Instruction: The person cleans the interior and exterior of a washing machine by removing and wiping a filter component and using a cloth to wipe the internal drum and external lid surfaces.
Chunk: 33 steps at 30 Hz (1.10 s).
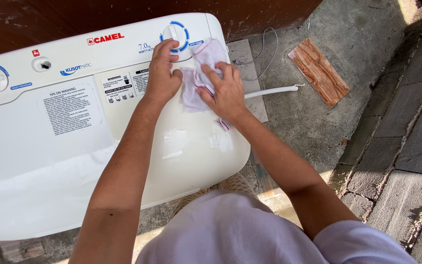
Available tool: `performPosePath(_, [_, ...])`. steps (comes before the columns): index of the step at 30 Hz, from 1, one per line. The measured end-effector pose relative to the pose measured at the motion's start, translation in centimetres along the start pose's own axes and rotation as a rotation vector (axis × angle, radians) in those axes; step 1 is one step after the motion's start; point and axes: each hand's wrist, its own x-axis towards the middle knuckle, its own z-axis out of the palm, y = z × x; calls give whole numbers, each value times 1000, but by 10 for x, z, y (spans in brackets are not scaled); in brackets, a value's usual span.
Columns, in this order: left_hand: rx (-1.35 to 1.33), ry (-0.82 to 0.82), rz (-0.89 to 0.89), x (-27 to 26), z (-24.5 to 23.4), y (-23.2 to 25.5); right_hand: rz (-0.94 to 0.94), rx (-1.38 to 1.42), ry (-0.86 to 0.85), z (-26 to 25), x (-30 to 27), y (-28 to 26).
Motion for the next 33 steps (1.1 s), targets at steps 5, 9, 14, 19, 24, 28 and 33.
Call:
performPosePath(5, [97,18,-7,1,9,1,166,-54,-185,-16,-50,-5])
performPosePath(9, [114,39,-5,11,14,-5,149,-190,-36,15,-14,-15])
performPosePath(14, [86,46,-30,15,14,-7,91,-220,49,49,89,2])
performPosePath(19, [83,98,65,11,9,-3,58,-139,-75,49,171,16])
performPosePath(24, [90,73,44,2,-3,-3,325,-24,-181,52,212,48])
performPosePath(28, [89,114,71,-10,-17,-12,544,165,-91,62,188,99])
performPosePath(33, [100,179,59,-13,-26,-21,386,239,89,59,94,98])
